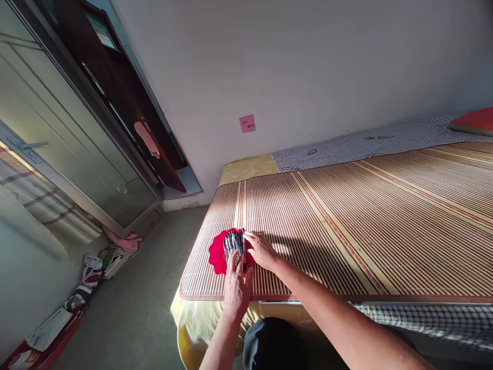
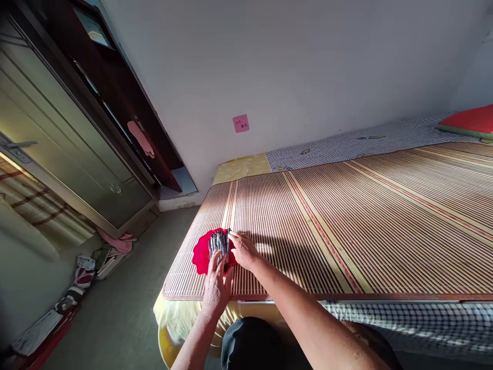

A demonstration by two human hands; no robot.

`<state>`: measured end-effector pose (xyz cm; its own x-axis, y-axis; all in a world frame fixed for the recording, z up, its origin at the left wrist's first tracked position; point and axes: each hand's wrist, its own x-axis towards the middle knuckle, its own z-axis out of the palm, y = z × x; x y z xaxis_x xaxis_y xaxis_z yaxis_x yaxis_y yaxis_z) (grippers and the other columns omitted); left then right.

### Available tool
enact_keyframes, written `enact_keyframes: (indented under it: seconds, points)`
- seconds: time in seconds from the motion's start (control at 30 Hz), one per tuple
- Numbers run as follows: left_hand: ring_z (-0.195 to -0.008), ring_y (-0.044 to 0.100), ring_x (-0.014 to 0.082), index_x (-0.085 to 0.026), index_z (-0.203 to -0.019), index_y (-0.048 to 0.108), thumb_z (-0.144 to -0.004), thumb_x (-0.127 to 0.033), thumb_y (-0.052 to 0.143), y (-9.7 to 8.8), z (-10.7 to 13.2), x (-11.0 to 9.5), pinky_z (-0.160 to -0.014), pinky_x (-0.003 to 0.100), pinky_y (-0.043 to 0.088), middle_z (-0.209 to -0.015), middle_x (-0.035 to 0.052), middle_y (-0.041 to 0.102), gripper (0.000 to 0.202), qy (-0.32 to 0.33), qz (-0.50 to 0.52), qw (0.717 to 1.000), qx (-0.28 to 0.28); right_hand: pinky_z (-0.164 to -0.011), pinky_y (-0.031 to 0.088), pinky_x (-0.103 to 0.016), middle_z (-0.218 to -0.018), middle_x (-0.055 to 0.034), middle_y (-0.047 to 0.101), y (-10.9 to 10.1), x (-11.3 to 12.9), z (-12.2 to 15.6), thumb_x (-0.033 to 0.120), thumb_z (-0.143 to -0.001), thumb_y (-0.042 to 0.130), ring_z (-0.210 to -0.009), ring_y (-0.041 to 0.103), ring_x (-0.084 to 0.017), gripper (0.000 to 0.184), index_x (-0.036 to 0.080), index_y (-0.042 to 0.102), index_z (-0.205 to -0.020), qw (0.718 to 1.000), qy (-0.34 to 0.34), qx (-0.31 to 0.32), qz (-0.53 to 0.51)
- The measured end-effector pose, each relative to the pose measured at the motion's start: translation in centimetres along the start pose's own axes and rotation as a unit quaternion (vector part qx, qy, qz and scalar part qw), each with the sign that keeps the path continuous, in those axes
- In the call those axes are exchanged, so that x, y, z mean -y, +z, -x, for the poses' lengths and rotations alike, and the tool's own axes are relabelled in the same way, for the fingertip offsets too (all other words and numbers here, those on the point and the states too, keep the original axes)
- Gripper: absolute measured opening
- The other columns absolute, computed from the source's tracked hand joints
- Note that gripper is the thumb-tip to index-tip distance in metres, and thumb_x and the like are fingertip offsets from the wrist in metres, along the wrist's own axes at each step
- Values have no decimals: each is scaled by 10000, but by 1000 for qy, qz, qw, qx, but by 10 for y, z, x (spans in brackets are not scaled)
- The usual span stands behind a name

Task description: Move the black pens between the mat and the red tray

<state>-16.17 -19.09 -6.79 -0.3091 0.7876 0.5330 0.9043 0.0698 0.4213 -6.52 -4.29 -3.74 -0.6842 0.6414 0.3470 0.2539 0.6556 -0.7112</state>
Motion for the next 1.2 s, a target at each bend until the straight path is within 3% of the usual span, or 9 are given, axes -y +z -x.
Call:
enact_keyframes:
  seconds: [0.13,0.23,0.4,0.5,0.63,0.8,0.93,1.07,1.2]
  points:
    - [-1562,276,393,-239,-1439,574,-971,-331,587,-9,-5,3,-1258,666,212,-1581,164,480,477,-55,-46,996,-58,-1224,379,-494,-1521,-179,576,3,-2,-1,61,-851,655,-1433,514,-295,630,139,582,-1472,1000,-1,-1,12]
    - [-1562,252,430,-236,-1476,530,-954,-440,615,-13,-13,8,-1230,680,244,-1634,188,401,567,-126,-40,988,-75,-1218,372,-529,-1528,-208,557,7,-3,0,127,-881,660,-1447,490,-315,619,119,553,-1491,1000,11,-8,18]
    - [-1527,324,428,-207,-1518,467,-952,-498,580,-20,-35,30,-1188,649,326,-1633,213,392,647,-247,36,961,-116,-1231,358,-494,-1577,-179,517,12,0,-1,155,-893,654,-1463,473,-302,605,128,558,-1489,1000,14,0,18]
    - [-1433,474,399,-118,-1486,482,-994,-397,455,-23,-50,51,-1158,608,377,-1504,255,530,565,-284,70,947,-131,-1224,369,-472,-1569,-190,522,12,1,-4,161,-919,614,-1451,486,-295,616,97,514,-1523,999,27,-5,23]
    - [-1193,669,360,-119,-1331,619,-931,-246,456,-18,-63,68,-1029,518,500,-1214,220,714,450,-296,106,942,-112,-1246,322,-501,-1577,-201,507,15,-1,-6,177,-948,573,-1489,436,-304,615,101,479,-1552,999,30,-10,34]
    - [-1026,721,329,-186,-1279,656,-887,-233,506,-3,-62,68,-906,481,546,-1054,155,747,422,-311,124,935,-113,-1261,278,-516,-1605,-200,475,23,1,-4,165,-982,499,-1521,389,-309,576,101,472,-1554,997,3,-32,71]
    - [-1178,658,350,-176,-1312,623,-918,-274,511,-5,-52,60,-1013,516,501,-1181,176,701,421,-304,113,937,-128,-1240,280,-514,-1566,-217,512,15,7,7,191,-985,526,-1489,421,-330,588,101,453,-1561,995,25,-46,90]
    - [-1450,423,369,-170,-1373,569,-969,-367,507,-19,-40,43,-1193,555,338,-1486,203,507,454,-244,82,956,-144,-1139,394,-484,-1428,-184,634,-2,21,23,247,-995,540,-1318,560,-331,576,157,462,-1559,992,32,-63,104]
    - [-1341,520,370,-219,-1219,678,-947,-432,593,-24,-36,30,-1183,568,351,-1325,148,653,356,-171,72,979,-87,-1104,389,-521,-1223,-225,735,-3,38,29,352,-994,576,-1266,587,-390,537,111,564,-1474,990,56,-13,126]
